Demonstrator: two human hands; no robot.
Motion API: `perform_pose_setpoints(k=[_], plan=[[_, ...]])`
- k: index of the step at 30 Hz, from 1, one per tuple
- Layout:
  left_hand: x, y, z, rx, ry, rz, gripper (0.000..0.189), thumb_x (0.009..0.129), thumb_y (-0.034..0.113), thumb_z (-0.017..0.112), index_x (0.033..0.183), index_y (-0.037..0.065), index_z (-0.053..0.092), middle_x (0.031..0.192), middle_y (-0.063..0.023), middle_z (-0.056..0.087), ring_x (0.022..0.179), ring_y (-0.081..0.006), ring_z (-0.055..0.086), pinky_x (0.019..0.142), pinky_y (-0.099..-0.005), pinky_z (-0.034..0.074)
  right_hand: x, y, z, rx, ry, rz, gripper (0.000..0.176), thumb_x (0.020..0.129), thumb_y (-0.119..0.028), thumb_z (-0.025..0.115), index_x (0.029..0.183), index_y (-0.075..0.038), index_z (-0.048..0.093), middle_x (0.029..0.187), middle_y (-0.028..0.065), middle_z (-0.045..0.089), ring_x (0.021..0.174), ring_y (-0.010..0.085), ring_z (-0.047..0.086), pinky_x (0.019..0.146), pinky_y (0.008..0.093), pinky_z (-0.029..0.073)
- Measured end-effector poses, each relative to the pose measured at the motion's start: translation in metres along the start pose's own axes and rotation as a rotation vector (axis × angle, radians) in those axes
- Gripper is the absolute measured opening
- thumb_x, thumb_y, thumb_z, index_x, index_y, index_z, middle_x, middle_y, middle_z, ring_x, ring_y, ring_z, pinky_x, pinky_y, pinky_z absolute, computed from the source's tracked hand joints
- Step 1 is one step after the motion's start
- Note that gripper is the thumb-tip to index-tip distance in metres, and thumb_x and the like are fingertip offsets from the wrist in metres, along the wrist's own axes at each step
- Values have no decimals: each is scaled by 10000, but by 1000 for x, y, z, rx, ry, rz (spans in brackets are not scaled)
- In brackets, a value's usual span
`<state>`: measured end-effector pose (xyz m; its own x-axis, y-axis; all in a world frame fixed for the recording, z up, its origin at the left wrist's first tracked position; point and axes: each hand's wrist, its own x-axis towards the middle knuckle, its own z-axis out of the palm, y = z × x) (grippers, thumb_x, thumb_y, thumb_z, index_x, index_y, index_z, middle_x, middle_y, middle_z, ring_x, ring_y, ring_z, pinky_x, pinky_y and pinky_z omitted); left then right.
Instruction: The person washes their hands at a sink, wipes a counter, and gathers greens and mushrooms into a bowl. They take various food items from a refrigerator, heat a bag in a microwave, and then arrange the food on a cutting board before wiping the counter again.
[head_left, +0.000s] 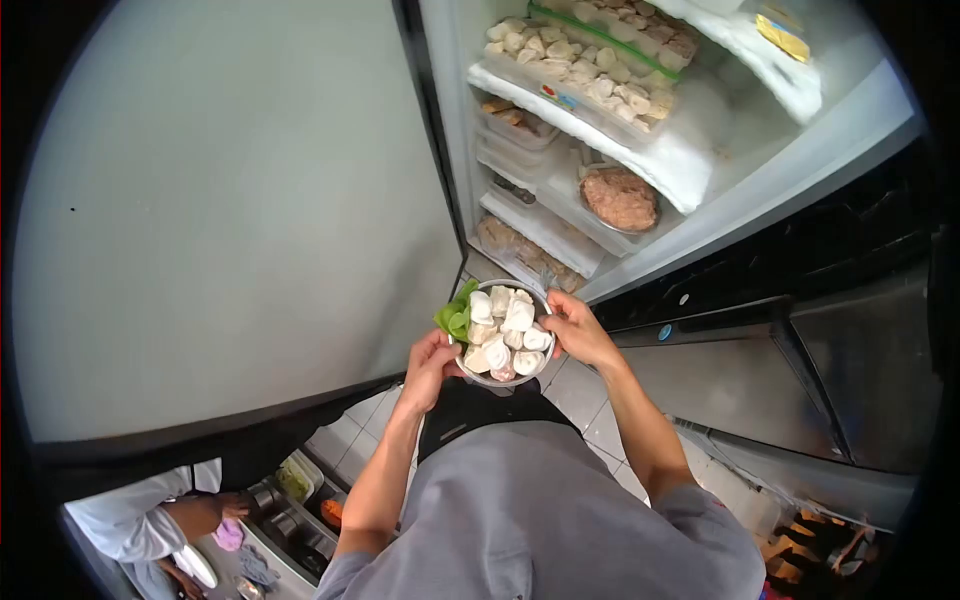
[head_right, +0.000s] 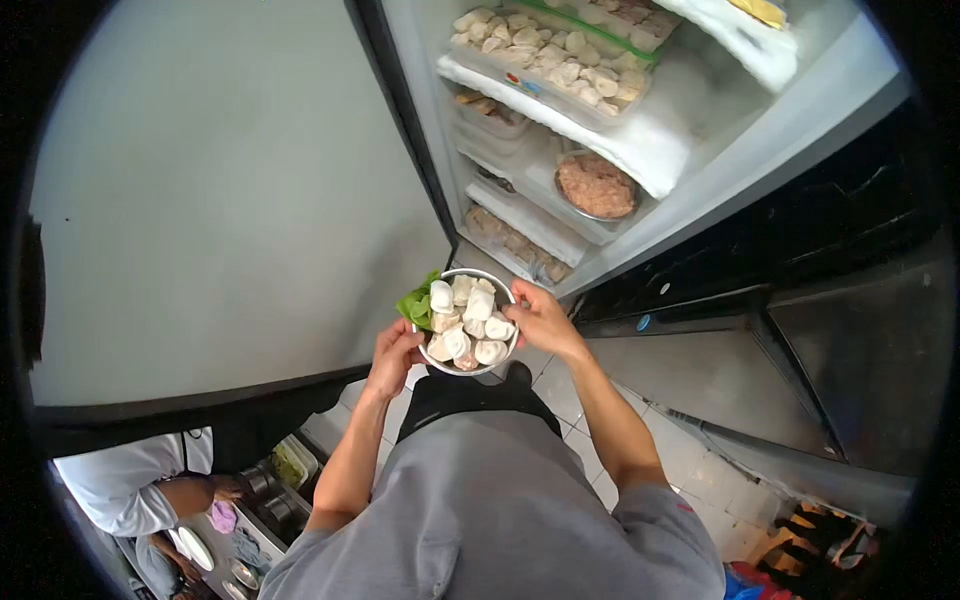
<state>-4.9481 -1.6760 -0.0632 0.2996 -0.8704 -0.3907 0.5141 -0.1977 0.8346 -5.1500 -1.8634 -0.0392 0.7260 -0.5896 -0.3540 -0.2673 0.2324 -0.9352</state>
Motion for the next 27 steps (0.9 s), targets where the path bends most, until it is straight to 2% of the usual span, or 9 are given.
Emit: perform_pose_setpoints(k=[4,6,10,15,18,19,21,25,27], plan=[[-18,-58,-1,-235,120,-58,76,913,92,540,960,32,547,908,-72,633,811,-176,646,705,-317,555,-26,37,-19,84,134,-80,145,858,-32,546,802,-50,413,702,31,489,502,102,546,382,247,455],[-26,-106,-36,167,229,-102,67,906,94,559,953,49,544,920,-79,614,844,-199,646,724,-354,554,-38,49,-29,149,158,-71,153,859,-31,545,798,-51,406,706,31,489,500,103,547,378,244,454],[-43,-175,-138,-13,657,-281,435,842,52,577,1218,77,360,990,-138,585,814,-260,647,638,-356,565,-75,65,-35,169,301,-98,183,865,-26,553,776,-61,397,677,32,495,484,109,550,365,248,439],[-44,-189,-225,504,955,7,648,751,30,630,1317,79,319,1047,-171,574,816,-237,608,611,-351,514,-134,92,-34,221,444,-161,188,868,-42,564,764,-65,409,644,31,526,440,106,533,363,239,424],[-36,-187,-240,942,802,319,459,720,-17,591,1157,-111,485,1053,-205,596,938,-291,582,860,-379,459,-178,110,-30,274,538,-162,163,862,-49,569,774,-68,433,650,34,537,445,98,534,363,239,429],[-34,-198,-265,713,675,239,417,723,-36,571,1122,-131,494,1087,-229,592,978,-324,568,937,-392,407,-196,113,-29,292,564,-149,155,860,-48,570,777,-69,441,651,33,537,451,94,535,363,239,431],[-55,-197,-246,988,632,491,404,733,-38,561,1121,-125,495,1110,-234,590,989,-323,565,916,-392,421,-225,134,-31,348,625,-192,145,859,-47,569,778,-68,450,652,32,537,459,94,539,363,239,435],[-92,-181,-175,981,568,108,444,722,-86,605,1141,-94,457,951,-185,578,736,-197,583,678,-299,486,-272,166,-27,428,769,-228,122,860,-52,567,783,-62,473,658,30,536,483,103,550,370,243,454],[-91,-213,-195,1033,389,227,452,721,-80,610,1147,-78,458,979,-180,557,755,-210,576,700,-316,487,-304,171,-17,450,862,-220,111,856,-53,568,784,-53,484,662,31,541,491,110,554,377,249,465]])
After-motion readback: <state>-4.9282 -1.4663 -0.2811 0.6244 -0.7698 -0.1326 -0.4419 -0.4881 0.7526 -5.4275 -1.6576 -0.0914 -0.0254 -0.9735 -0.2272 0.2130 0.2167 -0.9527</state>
